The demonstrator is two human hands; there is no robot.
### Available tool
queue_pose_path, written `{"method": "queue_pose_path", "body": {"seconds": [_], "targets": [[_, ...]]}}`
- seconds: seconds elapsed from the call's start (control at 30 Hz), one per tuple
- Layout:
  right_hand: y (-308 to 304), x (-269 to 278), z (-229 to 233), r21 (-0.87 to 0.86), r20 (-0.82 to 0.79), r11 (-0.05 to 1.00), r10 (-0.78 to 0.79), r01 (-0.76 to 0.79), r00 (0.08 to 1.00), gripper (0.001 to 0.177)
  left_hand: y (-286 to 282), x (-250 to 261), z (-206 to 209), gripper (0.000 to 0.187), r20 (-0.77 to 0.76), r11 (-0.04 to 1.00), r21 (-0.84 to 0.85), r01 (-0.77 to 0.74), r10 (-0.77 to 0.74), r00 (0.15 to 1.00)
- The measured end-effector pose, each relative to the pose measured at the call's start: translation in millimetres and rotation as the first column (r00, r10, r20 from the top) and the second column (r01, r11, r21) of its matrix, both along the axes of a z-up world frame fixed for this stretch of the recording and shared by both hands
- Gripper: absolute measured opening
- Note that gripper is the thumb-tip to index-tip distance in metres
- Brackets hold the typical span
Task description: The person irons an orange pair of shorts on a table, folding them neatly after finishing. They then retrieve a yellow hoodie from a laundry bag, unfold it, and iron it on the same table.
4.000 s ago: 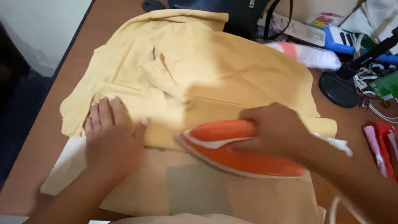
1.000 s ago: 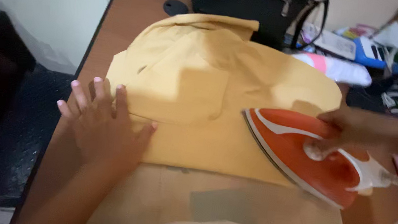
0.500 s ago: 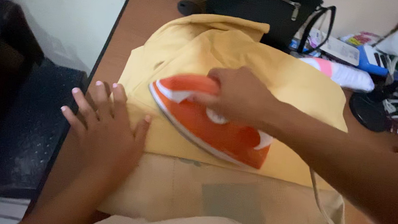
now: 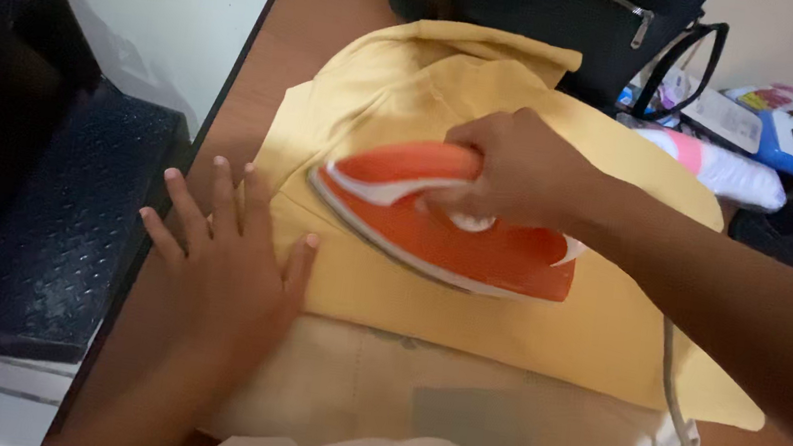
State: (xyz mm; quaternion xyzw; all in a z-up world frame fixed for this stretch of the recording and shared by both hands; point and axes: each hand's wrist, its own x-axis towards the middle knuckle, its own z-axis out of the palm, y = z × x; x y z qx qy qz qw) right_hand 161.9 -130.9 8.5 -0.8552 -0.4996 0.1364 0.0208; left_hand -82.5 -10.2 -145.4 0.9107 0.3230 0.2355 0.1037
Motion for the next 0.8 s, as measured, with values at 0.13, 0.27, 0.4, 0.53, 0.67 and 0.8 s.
{"method": "queue_pose_path", "body": {"seconds": [0.13, 0.27, 0.4, 0.53, 0.67, 0.8], "targets": [[20.9, 14.9, 3.7, 0.102, 0.044, 0.980, -0.174, 0.169, 0.984, 0.057, 2.2, 2.0, -2.3, 0.087, 0.006, 1.000, 0.001, -0.013, 0.013, 1.000], [37.0, 16.7, 17.0, -0.015, -0.091, 0.954, -0.299, 0.299, 0.950, 0.058, -1.8, 0.8, -0.3, 0.087, 0.024, 1.000, -0.022, -0.019, 0.019, 1.000], [28.4, -18.0, 3.7, -0.119, 0.021, 0.989, -0.084, 0.086, 0.996, 0.068, -0.8, -0.5, 1.7, 0.087, 0.009, 0.999, -0.031, -0.012, 0.012, 1.000], [11.4, -27.9, -12.9, -0.100, 0.042, 0.986, -0.133, 0.137, 0.990, 0.064, 1.4, 4.5, 2.0, 0.088, -0.050, 0.998, -0.045, -0.032, 0.030, 0.998], [21.4, 36.9, -19.0, 0.045, 0.288, 0.999, -0.026, 0.014, 0.957, 0.073, 0.7, 0.9, 1.3, 0.088, -0.031, 0.999, -0.039, -0.013, 0.012, 0.999], [24.6, 81.2, -2.7, 0.052, 0.059, 0.956, -0.291, 0.288, 0.955, 0.063, 3.4, 1.5, 0.7, 0.087, -0.043, 0.999, -0.037, -0.012, 0.011, 0.999]]}}
